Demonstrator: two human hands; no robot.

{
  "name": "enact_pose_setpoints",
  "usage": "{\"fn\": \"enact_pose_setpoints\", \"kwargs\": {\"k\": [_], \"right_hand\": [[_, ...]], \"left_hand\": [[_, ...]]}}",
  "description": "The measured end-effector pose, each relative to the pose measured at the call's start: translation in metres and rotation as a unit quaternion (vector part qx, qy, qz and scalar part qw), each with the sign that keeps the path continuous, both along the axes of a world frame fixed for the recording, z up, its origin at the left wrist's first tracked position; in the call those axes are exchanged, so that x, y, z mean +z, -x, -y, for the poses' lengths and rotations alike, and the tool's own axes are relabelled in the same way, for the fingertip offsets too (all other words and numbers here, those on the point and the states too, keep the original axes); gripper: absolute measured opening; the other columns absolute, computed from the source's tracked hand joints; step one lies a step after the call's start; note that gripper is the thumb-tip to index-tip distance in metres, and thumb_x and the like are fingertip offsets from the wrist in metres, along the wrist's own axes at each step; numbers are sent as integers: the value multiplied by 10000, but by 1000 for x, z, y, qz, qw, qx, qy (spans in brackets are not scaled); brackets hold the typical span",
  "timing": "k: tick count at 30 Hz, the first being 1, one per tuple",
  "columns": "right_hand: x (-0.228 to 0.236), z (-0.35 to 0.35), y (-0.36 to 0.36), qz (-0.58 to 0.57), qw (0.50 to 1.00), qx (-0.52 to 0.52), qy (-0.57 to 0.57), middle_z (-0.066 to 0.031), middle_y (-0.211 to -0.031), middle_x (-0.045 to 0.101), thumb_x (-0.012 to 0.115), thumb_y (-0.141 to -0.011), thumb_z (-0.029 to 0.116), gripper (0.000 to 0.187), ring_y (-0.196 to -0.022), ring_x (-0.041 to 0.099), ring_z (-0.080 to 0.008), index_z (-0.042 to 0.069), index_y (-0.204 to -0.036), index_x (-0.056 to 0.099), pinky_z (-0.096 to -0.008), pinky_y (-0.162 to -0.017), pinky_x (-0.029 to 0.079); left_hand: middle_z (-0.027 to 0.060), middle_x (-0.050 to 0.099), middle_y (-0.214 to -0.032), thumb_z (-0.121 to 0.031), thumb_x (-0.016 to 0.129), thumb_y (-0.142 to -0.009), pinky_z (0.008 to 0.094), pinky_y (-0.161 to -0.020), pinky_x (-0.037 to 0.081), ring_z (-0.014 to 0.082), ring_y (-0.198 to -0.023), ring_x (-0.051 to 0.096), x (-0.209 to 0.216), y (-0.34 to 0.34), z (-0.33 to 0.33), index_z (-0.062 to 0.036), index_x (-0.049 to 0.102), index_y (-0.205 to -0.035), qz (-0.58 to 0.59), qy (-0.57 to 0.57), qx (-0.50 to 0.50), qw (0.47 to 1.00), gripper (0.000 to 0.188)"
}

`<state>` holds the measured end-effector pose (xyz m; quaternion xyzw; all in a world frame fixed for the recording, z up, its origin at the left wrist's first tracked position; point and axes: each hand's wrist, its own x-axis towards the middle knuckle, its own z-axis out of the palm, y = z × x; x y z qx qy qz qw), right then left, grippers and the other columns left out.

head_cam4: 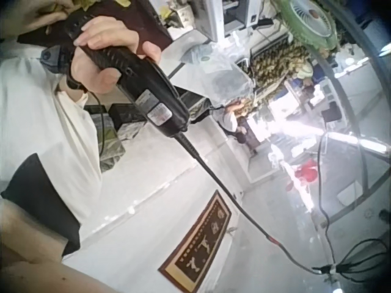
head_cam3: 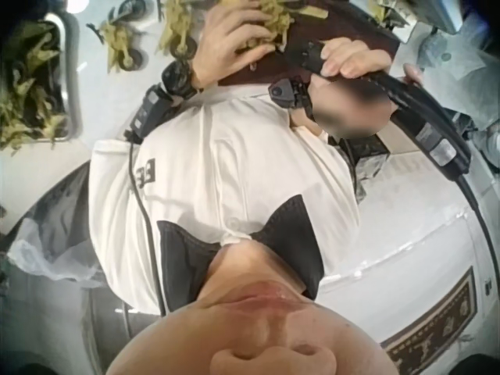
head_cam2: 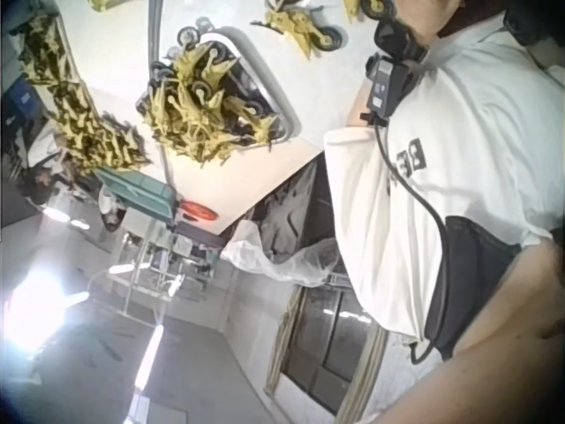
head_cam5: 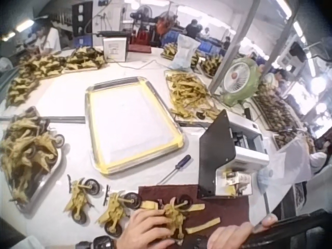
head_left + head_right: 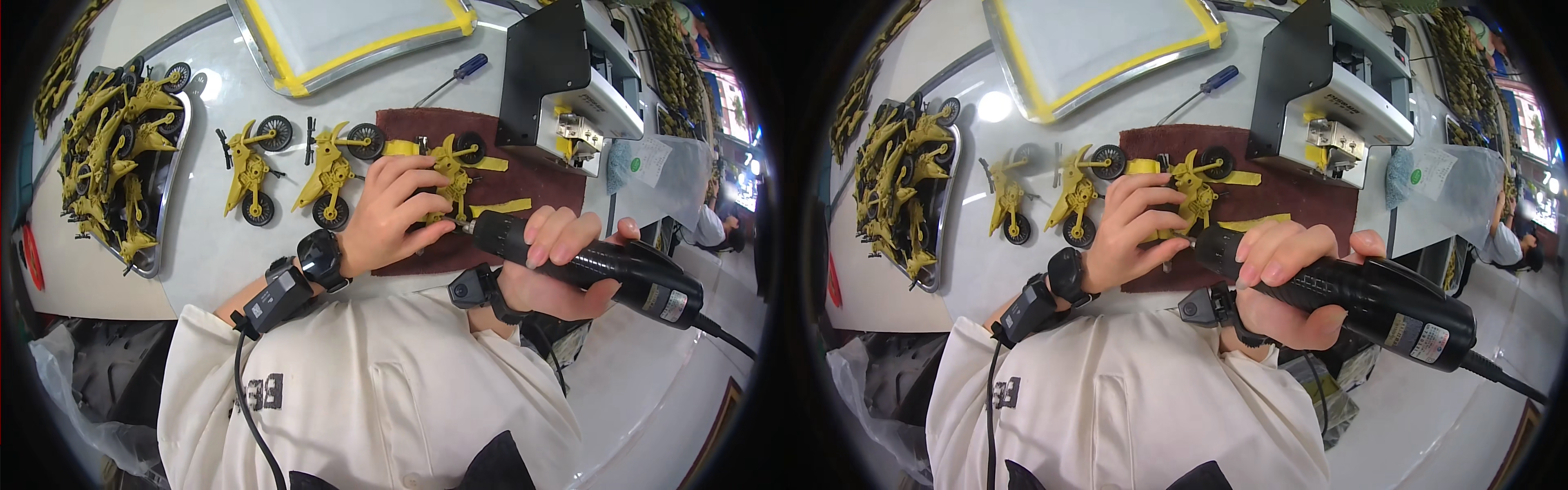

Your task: Using an electric screwdriver to assemble small yellow toy motorcycles in a factory setting.

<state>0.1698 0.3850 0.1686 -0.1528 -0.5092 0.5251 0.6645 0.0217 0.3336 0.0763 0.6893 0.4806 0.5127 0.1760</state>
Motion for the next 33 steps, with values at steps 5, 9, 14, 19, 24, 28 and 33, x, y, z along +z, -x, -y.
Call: {"fn": "enact_pose_setpoints", "kwargs": {"k": [5, 9, 14, 19, 24, 28, 33], "right_hand": [[-4, 1, -2, 1, 1000, -5, 9, -48, -637, 473, 493, -874, 460, 519, -445, 419, -140, 77, -1195, 352, -285, -477, 371], [-3, -2, -3, -9, 1000, -1, 14, -52, -648, 477, 500, -873, 458, 520, -457, 429, -143, 75, -1193, 354, -283, -487, 369], [-8, -4, 1, 24, 999, 35, 12, -66, -661, 488, 497, -874, 455, 556, -467, 451, -154, 67, -1228, 315, -304, -501, 381], [-13, -6, 0, 43, 999, 31, 2, -149, -742, 558, 534, -880, 435, 657, -504, 534, -240, 42, -1278, 189, -373, -498, 461], [-12, -4, 1, 24, 997, 78, -12, -157, -760, 567, 542, -879, 424, 649, -534, 552, -252, 41, -1282, 207, -387, -524, 473], [-6, -3, -3, -23, 996, 86, -1, -146, -756, 562, 549, -877, 405, 626, -556, 557, -255, 61, -1287, 226, -389, -559, 471], [-2, 6, -5, 4, 1000, 16, 17, -71, -658, 489, 519, -870, 425, 522, -476, 446, -163, 74, -1211, 337, -303, -510, 366]], "left_hand": [[45, 589, -998, -145, 759, -642, 417, -868, 368, 267, -1055, 519, -2, 1, 1, -100, 579, -833, -2, -4, -3, 1000, 265], [39, 616, -983, -106, 773, -606, 407, -862, 378, 276, -1030, 538, -4, -1, 2, -97, 601, -783, 21, 12, -3, 1000, 247], [24, 614, -960, -111, 773, -600, 400, -845, 383, 267, -1015, 542, -6, 1, -1, -107, 586, -767, 15, 23, 7, 1000, 251], [14, 607, -949, -135, 777, -587, 405, -843, 378, 265, -999, 540, -6, 2, -4, -126, 578, -779, -6, 24, 18, 1000, 276], [25, 599, -968, -162, 777, -587, 424, -855, 368, 278, -1024, 522, 3, 1, -2, -127, 583, -807, -3, 52, 38, 998, 296], [39, 588, -1038, -156, 772, -579, 435, -871, 356, 288, -1049, 508, -4, 4, 1, -135, 603, -827, -21, 23, 13, 999, 300], [38, 585, -1067, -145, 766, -584, 434, -875, 352, 284, -1063, 500, -3, 1, 5, -136, 633, -837, -26, 10, 8, 1000, 285]]}}
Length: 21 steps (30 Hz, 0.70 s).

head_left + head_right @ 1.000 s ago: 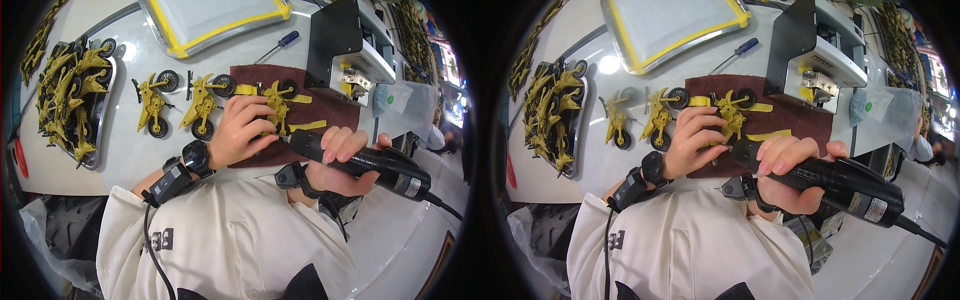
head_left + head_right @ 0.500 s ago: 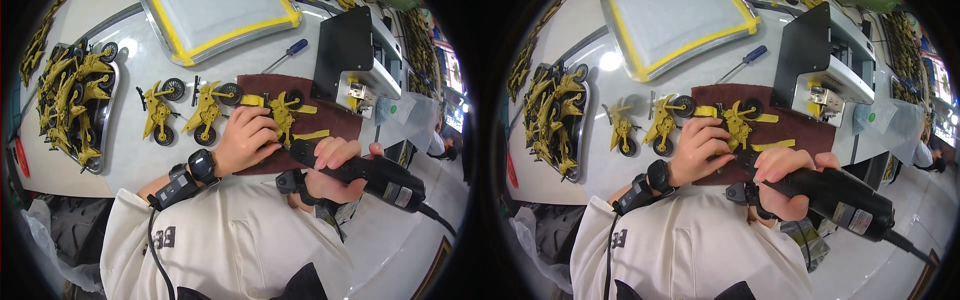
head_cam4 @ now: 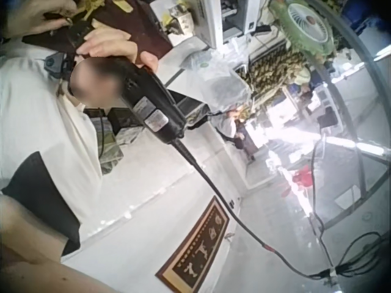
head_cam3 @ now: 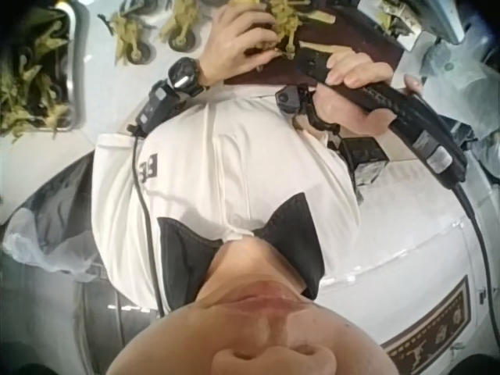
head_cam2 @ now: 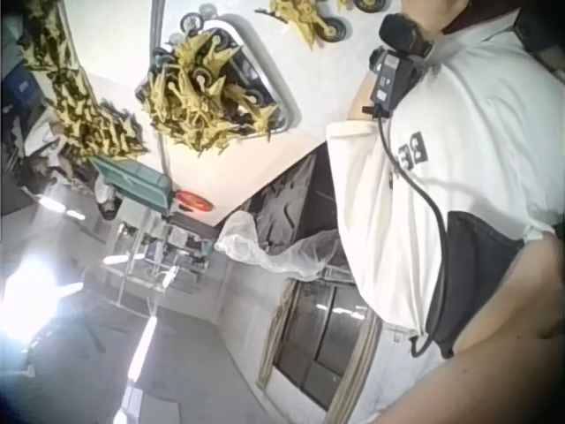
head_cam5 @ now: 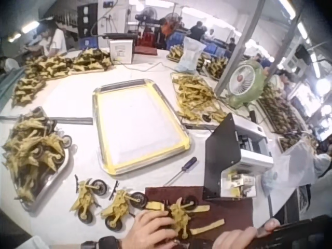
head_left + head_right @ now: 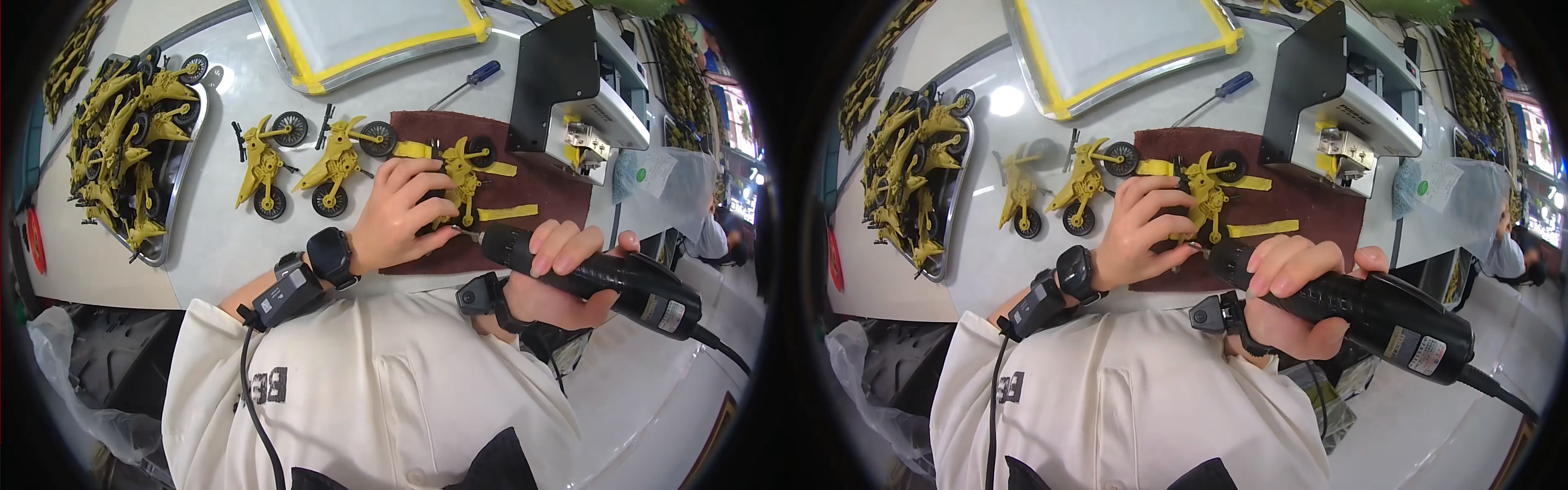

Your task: Using an electric screwdriver to assemble small yellow toy motorcycles in a factory setting.

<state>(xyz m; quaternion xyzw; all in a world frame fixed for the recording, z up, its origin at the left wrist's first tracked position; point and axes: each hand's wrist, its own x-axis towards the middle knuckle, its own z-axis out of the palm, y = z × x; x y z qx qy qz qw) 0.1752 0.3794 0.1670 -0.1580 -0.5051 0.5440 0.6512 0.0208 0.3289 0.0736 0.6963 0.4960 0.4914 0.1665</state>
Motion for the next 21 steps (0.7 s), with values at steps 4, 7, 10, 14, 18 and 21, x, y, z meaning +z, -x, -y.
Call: {"fn": "enact_pose_setpoints", "kwargs": {"k": [4, 7, 10, 14, 18, 21], "right_hand": [[6, 10, -8, 13, 1000, -17, -5, -67, -652, 489, 536, -860, 444, 537, -476, 450, -165, 75, -1201, 347, -303, -505, 366], [4, 11, -8, 3, 1000, -21, -3, -69, -653, 492, 533, -862, 445, 535, -477, 454, -166, 76, -1202, 347, -305, -503, 368], [3, 11, -11, 0, 1000, -19, -9, -72, -653, 496, 522, -866, 439, 526, -480, 458, -167, 77, -1204, 347, -309, -506, 371], [3, 11, -14, 7, 1000, -14, -10, -72, -655, 499, 512, -870, 440, 523, -481, 461, -168, 77, -1206, 343, -314, -510, 377], [-3, 8, -19, -10, 999, 21, -23, -126, -724, 548, 539, -881, 416, 600, -519, 533, -228, 68, -1260, 230, -368, -535, 444], [-4, 8, -18, -12, 999, 22, -20, -125, -722, 548, 536, -882, 421, 604, -517, 531, -228, 65, -1263, 230, -368, -533, 442]], "left_hand": [[39, 586, -1105, -130, 757, -593, 436, -878, 349, 289, -1089, 486, 4, -4, 5, -153, 664, -849, -11, -9, -23, 1000, 274], [39, 588, -1119, -128, 754, -596, 440, -882, 346, 300, -1097, 480, 2, -2, 1, -155, 668, -810, -19, -30, -40, 999, 233], [37, 593, -1107, -126, 755, -600, 440, -887, 344, 297, -1104, 478, 2, -2, 2, -149, 664, -792, -7, -21, -40, 999, 214], [36, 595, -1092, -133, 751, -620, 444, -893, 338, 294, -1110, 474, 3, -2, 4, -142, 658, -779, -8, -11, -44, 999, 184], [38, 595, -1084, -137, 743, -638, 450, -894, 333, 296, -1112, 471, 2, -1, 4, -139, 658, -782, -6, -3, -53, 999, 167], [39, 594, -1087, -139, 742, -643, 449, -893, 333, 297, -1115, 468, 2, -1, 5, -138, 660, -791, -8, -2, -53, 999, 169]]}}
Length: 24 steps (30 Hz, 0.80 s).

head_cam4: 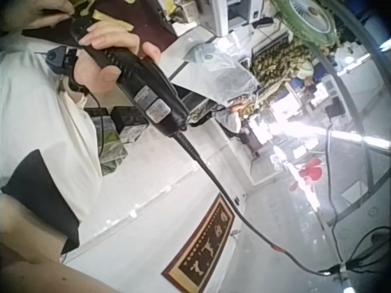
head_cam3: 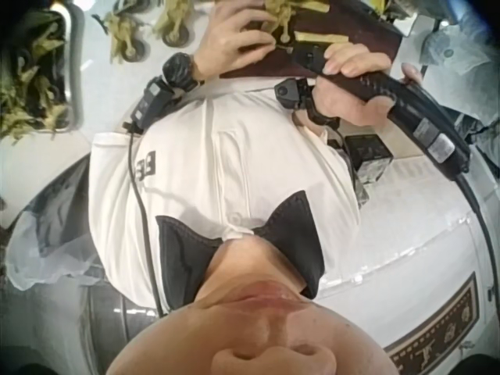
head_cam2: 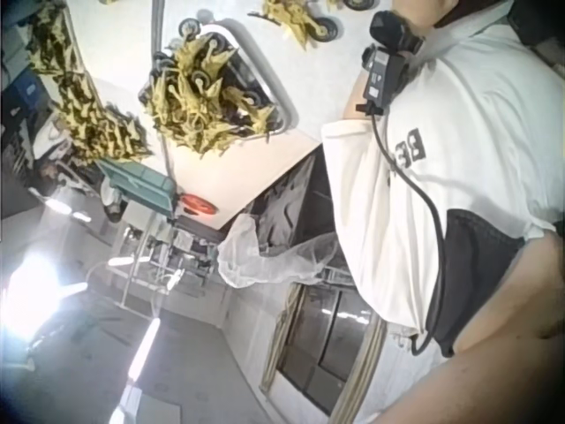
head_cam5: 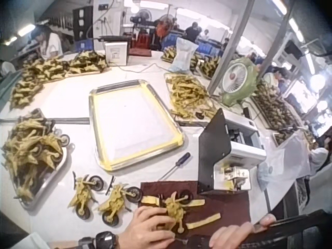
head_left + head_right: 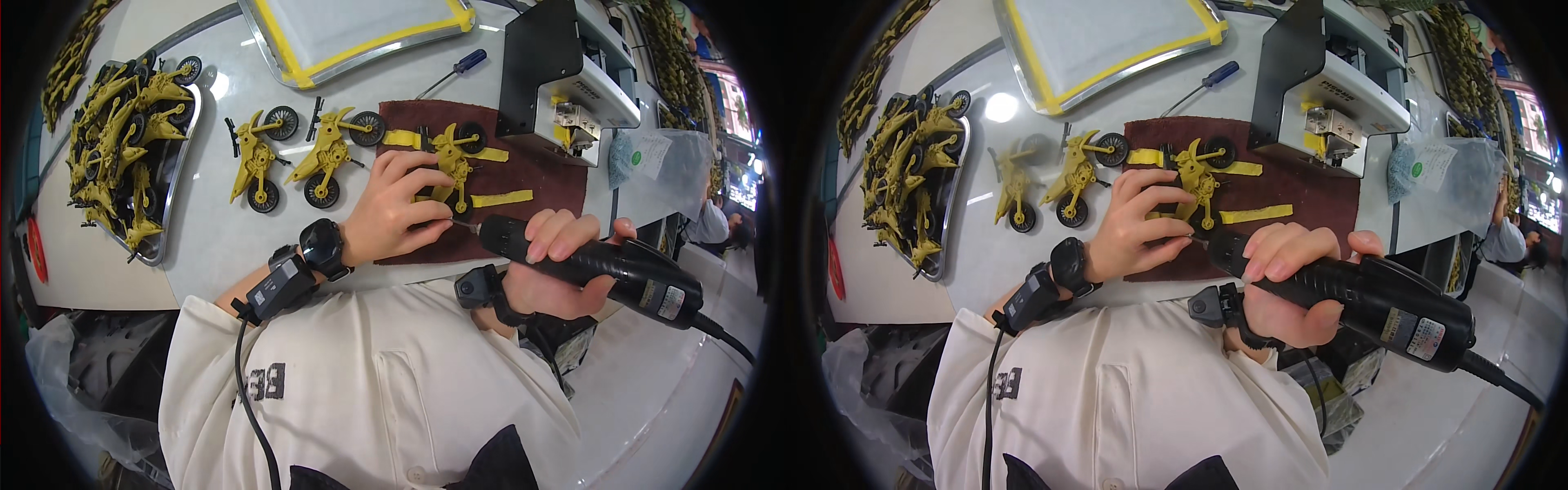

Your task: Using an electric screwdriver to assemble small yellow toy motorcycles in a factory setting.

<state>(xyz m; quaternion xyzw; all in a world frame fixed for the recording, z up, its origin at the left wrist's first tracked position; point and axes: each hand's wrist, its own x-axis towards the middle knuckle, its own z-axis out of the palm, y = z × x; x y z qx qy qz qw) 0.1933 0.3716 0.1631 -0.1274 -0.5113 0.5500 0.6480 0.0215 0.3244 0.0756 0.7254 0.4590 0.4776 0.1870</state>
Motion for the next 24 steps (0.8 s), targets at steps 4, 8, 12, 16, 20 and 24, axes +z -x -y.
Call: {"fn": "enact_pose_setpoints", "kwargs": {"k": [4, 8, 12, 16, 20, 24], "right_hand": [[0, 1, 1, -7, 1000, -17, 2, -120, -714, 546, 541, -876, 428, 610, -506, 526, -224, 70, -1259, 230, -367, -524, 439], [2, 2, 0, -8, 999, -36, 7, -117, -708, 545, 542, -875, 429, 613, -500, 523, -220, 73, -1261, 227, -366, -521, 438], [2, 1, 1, 6, 999, -37, 1, -114, -708, 545, 538, -873, 436, 614, -503, 524, -219, 75, -1259, 224, -362, -519, 437], [-2, -1, 2, 7, 1000, -29, -2, -112, -708, 544, 532, -873, 445, 608, -505, 524, -218, 76, -1252, 234, -358, -515, 434], [-1, -2, 1, -4, 999, -36, 2, -113, -710, 544, 529, -876, 444, 605, -504, 523, -217, 76, -1259, 240, -359, -513, 433], [-1, -2, 1, -5, 999, -33, 11, -113, -705, 542, 531, -873, 446, 615, -501, 521, -217, 73, -1266, 240, -361, -511, 431]], "left_hand": [[41, 593, -1088, -139, 743, -644, 448, -894, 333, 297, -1115, 468, 1, 1, 1, -139, 663, -797, -3, 1, -1, 1000, 172], [43, 590, -1089, -136, 743, -647, 447, -894, 332, 296, -1114, 468, 1, 0, -1, -140, 666, -802, 0, 3, -1, 1000, 174], [44, 589, -1087, -128, 742, -648, 447, -895, 331, 293, -1114, 467, 1, 0, -1, -140, 667, -807, 1, 8, 0, 1000, 176], [43, 587, -1087, -126, 741, -654, 448, -896, 329, 292, -1114, 466, 1, 0, -1, -140, 669, -807, 0, 10, 4, 1000, 170], [40, 585, -1090, -130, 741, -665, 446, -904, 325, 292, -1118, 465, 1, 0, -2, -145, 673, -835, -6, 7, 2, 1000, 184], [57, 577, -1094, -145, 739, -677, 455, -916, 318, 295, -1104, 471, 0, 1, -2, -149, 673, -878, -22, -4, -4, 1000, 212]]}}
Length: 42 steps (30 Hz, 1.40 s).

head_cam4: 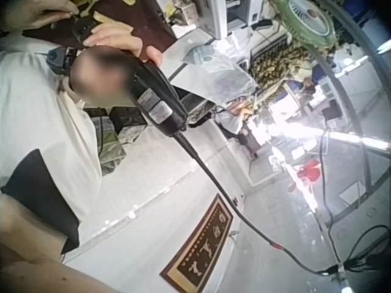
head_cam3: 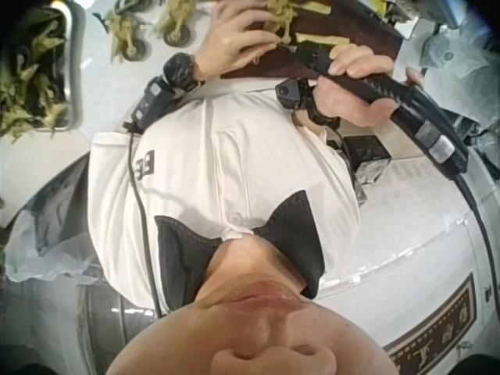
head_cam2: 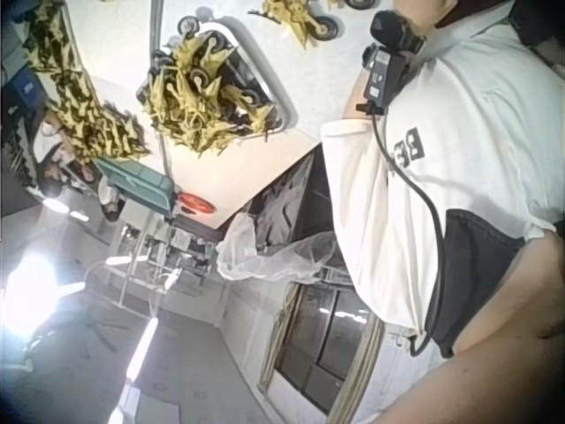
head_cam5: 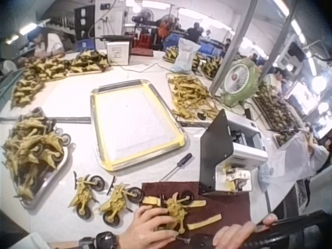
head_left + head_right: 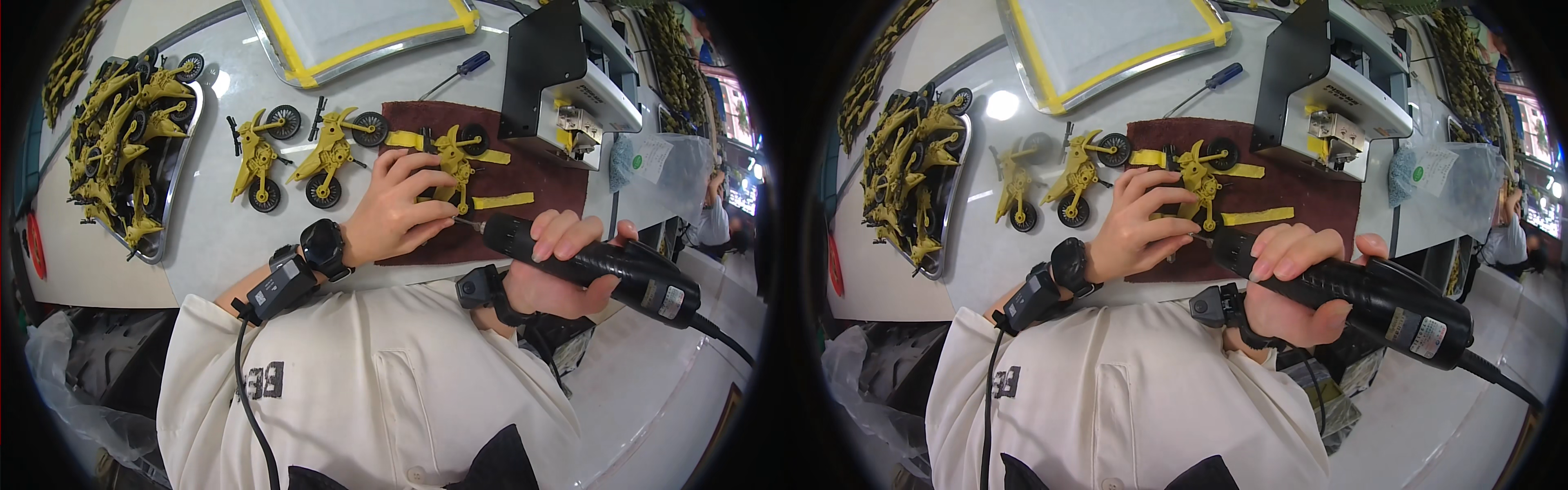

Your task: Using an electric screwdriver to assemble small yellow toy motorcycles in a factory setting.

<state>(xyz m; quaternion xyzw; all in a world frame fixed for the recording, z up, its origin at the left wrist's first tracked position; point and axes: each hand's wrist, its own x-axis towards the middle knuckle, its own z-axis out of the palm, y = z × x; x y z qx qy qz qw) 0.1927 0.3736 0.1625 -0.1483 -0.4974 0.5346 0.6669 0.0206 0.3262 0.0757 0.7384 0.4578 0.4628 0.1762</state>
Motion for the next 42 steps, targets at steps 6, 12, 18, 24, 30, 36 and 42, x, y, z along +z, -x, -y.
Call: {"fn": "enact_pose_setpoints", "kwargs": {"k": [6, 12, 18, 24, 30, 36, 42], "right_hand": [[4, 3, 15, 75, 996, -34, -18, -74, -660, 500, 514, -867, 473, 580, -479, 464, -178, 82, -1239, 304, -331, -519, 388], [-4, 4, 28, 157, 985, -2, -71, -125, -684, 519, 512, -876, 460, 627, -470, 487, -226, 53, -1269, 241, -386, -508, 443], [-10, -1, 22, 155, 973, 142, -90, -178, -851, 583, 620, -861, 162, 628, -691, 588, -268, 62, -1315, 197, -416, -684, 491], [-17, -2, 23, 174, 968, 144, -105, -173, -855, 580, 610, -834, 59, 617, -698, 581, -257, 78, -1309, 216, -408, -685, 489], [-21, -1, 34, 175, 970, 123, -116, -167, -847, 580, 615, -801, 2, 564, -714, 585, -247, 74, -1240, 269, -384, -684, 496], [-16, 7, 42, 176, 975, 106, -86, -139, -804, 588, 598, -751, -60, 519, -709, 587, -225, 50, -1186, 336, -378, -689, 498], [32, -2, -2, 39, 968, -248, 3, -31, -627, 443, 433, -889, 334, 429, -541, 440, -122, 25, -1180, 367, -278, -556, 373]], "left_hand": [[142, 376, -1393, -357, 725, -662, 527, -1035, 207, 357, -1282, 323, 16, -1, -2, -193, 577, -1204, -25, 59, 90, 994, 585], [126, 314, -1440, -297, 695, -635, 575, -1045, 181, 349, -1330, 263, 7, -4, -4, -217, 486, -1299, -120, 123, 71, 983, 701], [125, 355, -1406, -278, 680, -645, 571, -1042, 179, 349, -1323, 275, 4, -2, -3, -206, 508, -1271, -101, 124, 69, 985, 653], [122, 376, -1389, -278, 681, -649, 564, -1039, 175, 347, -1316, 286, 2, 0, -5, -194, 519, -1256, -89, 124, 62, 986, 635], [123, 390, -1377, -271, 686, -649, 562, -1037, 178, 345, -1309, 297, 2, 2, -8, -189, 530, -1241, -80, 120, 55, 988, 618], [154, 399, -1355, -317, 712, -608, 553, -1034, 166, 353, -1296, 311, 5, 5, -6, -164, 506, -1253, -85, 108, 68, 988, 694], [203, 388, -1304, -229, 722, -604, 573, -1007, 207, 401, -1266, 319, 19, -14, -6, -69, 396, -1313, -107, 132, 116, 979, 797]]}}
